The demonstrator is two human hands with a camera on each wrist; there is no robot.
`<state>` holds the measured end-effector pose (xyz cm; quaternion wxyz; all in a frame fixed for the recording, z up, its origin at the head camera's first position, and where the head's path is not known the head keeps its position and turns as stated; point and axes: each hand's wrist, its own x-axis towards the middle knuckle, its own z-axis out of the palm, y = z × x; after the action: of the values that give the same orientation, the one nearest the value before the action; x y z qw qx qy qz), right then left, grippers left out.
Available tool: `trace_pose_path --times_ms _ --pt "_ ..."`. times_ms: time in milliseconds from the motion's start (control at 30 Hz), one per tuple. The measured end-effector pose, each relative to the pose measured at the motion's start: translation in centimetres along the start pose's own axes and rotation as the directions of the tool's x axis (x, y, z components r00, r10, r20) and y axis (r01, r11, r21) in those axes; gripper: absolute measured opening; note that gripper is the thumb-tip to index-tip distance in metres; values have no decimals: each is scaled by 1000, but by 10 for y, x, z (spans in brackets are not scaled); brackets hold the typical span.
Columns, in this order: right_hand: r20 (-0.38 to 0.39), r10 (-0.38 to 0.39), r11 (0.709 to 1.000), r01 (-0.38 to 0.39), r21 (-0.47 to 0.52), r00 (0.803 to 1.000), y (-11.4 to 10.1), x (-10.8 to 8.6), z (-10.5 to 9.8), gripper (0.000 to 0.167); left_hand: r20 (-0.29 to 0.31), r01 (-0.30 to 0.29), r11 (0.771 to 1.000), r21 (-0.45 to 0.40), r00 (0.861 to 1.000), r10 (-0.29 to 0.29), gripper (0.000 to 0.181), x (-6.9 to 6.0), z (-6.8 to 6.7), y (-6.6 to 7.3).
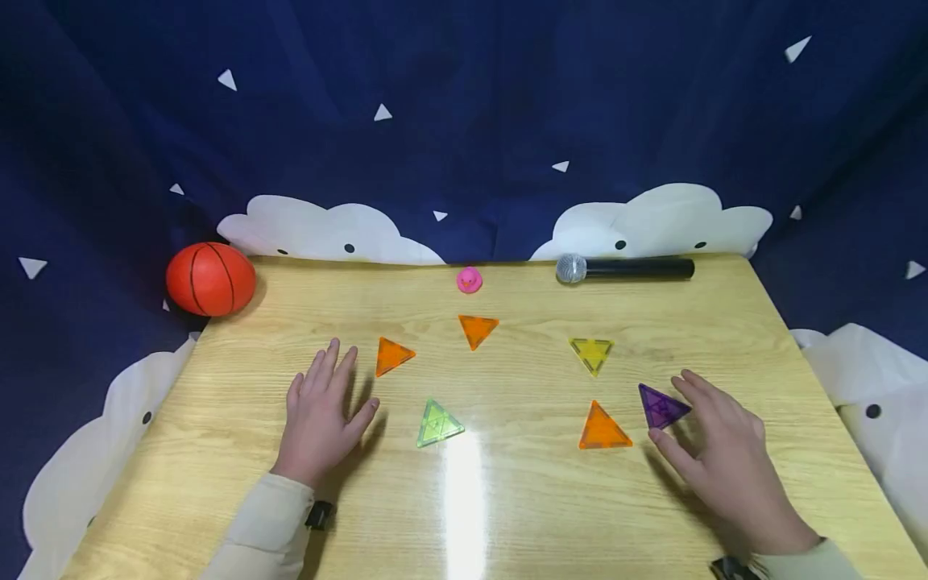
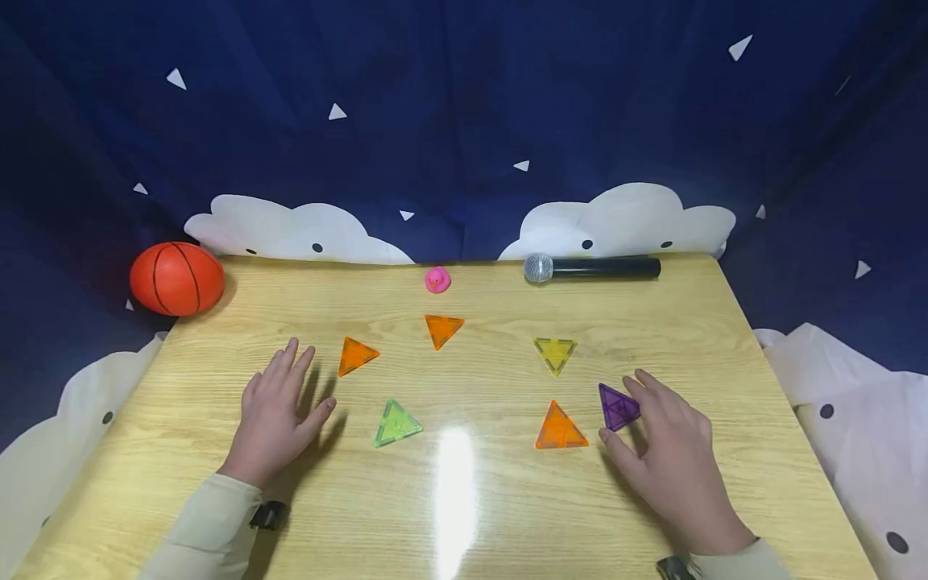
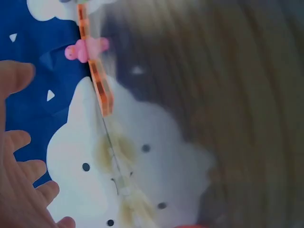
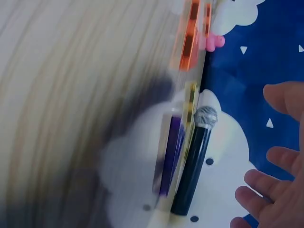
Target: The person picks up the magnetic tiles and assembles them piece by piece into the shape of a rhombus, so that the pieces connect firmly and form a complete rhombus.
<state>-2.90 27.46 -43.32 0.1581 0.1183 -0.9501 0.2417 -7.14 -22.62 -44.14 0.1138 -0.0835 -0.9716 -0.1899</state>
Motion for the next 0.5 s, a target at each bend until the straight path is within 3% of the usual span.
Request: trace_pose_path --times_ms 233,500 --pt "-2 -14 998 14 59 1000 -17 4 17 70 25 3 999 -41 1000 -2 74 2 5 2" --pt "-5 -47 988 47 148 999 -32 5 37 66 36 12 994 -106 999 -8 73 2 15 -4"
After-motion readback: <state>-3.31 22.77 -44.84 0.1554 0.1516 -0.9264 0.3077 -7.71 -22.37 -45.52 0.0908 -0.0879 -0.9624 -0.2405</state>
